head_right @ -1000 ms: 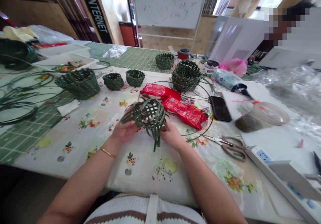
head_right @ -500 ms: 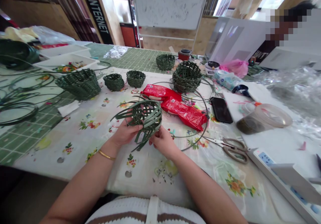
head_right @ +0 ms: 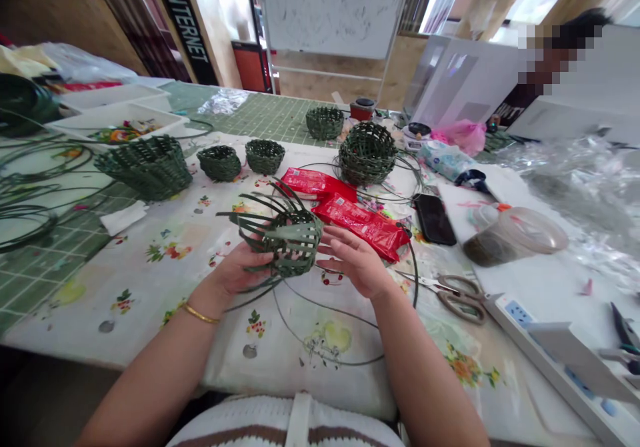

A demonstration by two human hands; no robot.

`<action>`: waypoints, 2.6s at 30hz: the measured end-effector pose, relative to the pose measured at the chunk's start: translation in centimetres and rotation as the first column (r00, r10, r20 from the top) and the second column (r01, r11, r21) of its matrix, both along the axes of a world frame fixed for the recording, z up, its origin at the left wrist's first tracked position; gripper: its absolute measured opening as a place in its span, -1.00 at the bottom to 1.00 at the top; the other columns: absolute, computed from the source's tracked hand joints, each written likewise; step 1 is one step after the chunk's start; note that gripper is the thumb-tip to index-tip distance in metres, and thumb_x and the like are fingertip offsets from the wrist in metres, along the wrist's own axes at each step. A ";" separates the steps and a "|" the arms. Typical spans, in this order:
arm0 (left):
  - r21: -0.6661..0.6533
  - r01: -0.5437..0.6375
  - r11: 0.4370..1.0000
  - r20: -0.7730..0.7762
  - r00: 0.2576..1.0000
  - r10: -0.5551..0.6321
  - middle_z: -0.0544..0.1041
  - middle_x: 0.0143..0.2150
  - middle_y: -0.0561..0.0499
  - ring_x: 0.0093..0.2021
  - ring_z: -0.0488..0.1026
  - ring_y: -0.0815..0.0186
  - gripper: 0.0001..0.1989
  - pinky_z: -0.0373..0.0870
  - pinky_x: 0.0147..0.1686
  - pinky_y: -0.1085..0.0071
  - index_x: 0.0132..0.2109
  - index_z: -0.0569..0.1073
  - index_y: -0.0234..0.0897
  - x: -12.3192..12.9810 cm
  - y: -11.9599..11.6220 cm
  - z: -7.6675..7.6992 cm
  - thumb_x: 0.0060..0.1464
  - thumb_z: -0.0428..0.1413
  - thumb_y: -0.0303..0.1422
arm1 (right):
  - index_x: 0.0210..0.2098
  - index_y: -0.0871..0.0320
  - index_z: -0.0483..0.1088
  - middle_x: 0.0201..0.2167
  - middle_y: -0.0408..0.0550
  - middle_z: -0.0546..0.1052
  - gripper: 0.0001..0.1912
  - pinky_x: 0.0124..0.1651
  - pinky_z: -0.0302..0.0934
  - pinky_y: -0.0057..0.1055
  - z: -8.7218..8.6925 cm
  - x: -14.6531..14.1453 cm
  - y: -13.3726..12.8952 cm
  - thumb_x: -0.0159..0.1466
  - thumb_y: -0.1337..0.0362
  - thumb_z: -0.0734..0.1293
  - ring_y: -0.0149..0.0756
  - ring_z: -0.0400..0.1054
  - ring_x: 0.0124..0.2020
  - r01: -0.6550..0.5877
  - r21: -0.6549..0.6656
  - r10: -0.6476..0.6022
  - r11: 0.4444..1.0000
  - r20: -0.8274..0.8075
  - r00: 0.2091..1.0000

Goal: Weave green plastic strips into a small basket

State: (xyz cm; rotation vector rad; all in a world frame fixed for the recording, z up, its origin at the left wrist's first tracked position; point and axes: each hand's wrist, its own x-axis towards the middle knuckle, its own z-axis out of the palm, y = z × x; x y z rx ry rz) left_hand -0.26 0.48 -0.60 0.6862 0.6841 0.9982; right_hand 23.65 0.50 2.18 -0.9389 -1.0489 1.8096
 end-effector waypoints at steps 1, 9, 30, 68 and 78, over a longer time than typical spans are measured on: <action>-0.037 0.014 0.999 0.004 1.000 -0.014 0.57 -0.18 -0.06 -0.26 0.56 0.14 -0.52 0.50 -0.25 0.21 -0.03 0.43 -0.22 -0.1 0.1 -0.1 -0.17 0.25 -0.58 | 0.05 0.04 0.31 0.08 0.04 0.38 -0.51 -0.03 0.30 -0.14 0.2 -0.1 -0.1 0.13 0.19 0.39 -0.17 0.36 -0.02 -0.040 0.003 0.040 0.999 -0.046 0.998; -0.183 0.017 0.983 0.046 0.999 -0.008 0.59 -0.29 -0.04 -0.40 0.56 0.21 -0.54 0.50 -0.46 0.33 0.00 0.42 -0.20 -0.8 0.9 -1.1 -0.10 0.12 -0.58 | 0.21 -0.12 0.07 0.18 0.00 0.25 -0.18 -0.23 0.40 -0.26 0.5 -2.1 -1.3 0.03 0.27 0.46 -0.31 0.43 -0.24 -0.001 0.068 0.006 0.998 -0.075 0.997; -0.308 0.078 0.948 0.076 0.995 -0.057 0.60 -0.32 -0.14 -0.39 0.55 0.20 -0.83 0.50 -0.34 0.27 -0.24 0.50 -0.33 -0.3 1.2 -2.2 0.05 0.04 -0.42 | -0.07 0.03 0.14 -0.33 -0.20 0.43 -0.47 -0.33 0.44 -0.27 -0.5 -3.6 -1.5 0.08 0.11 0.43 -0.32 0.48 -0.43 0.171 -0.016 -0.172 0.985 -0.114 0.979; 0.275 -0.095 0.957 -0.057 0.992 0.115 0.36 0.17 0.02 0.03 0.41 0.25 -0.18 0.37 -0.01 0.35 0.24 0.14 0.04 1.3 0.1 -1.4 -0.12 0.27 -0.52 | 0.27 -0.14 -0.03 0.08 -0.08 0.38 -0.02 -0.18 0.35 -0.35 -2.9 -1.3 0.0 -0.04 0.28 0.49 -0.23 0.39 -0.10 0.047 0.148 -0.064 0.988 0.112 0.992; 0.257 0.204 0.945 -0.182 0.970 -0.160 0.30 0.23 -0.01 0.08 0.37 0.20 -0.19 0.33 0.02 0.35 0.27 0.11 0.07 0.9 0.0 -1.3 -0.06 0.24 -0.51 | 0.14 -0.06 0.26 0.13 -0.06 0.36 -0.31 0.05 0.21 -0.17 -1.8 0.7 1.0 0.02 0.10 0.43 -0.12 0.33 0.05 -0.054 -0.019 0.052 0.998 -0.074 0.996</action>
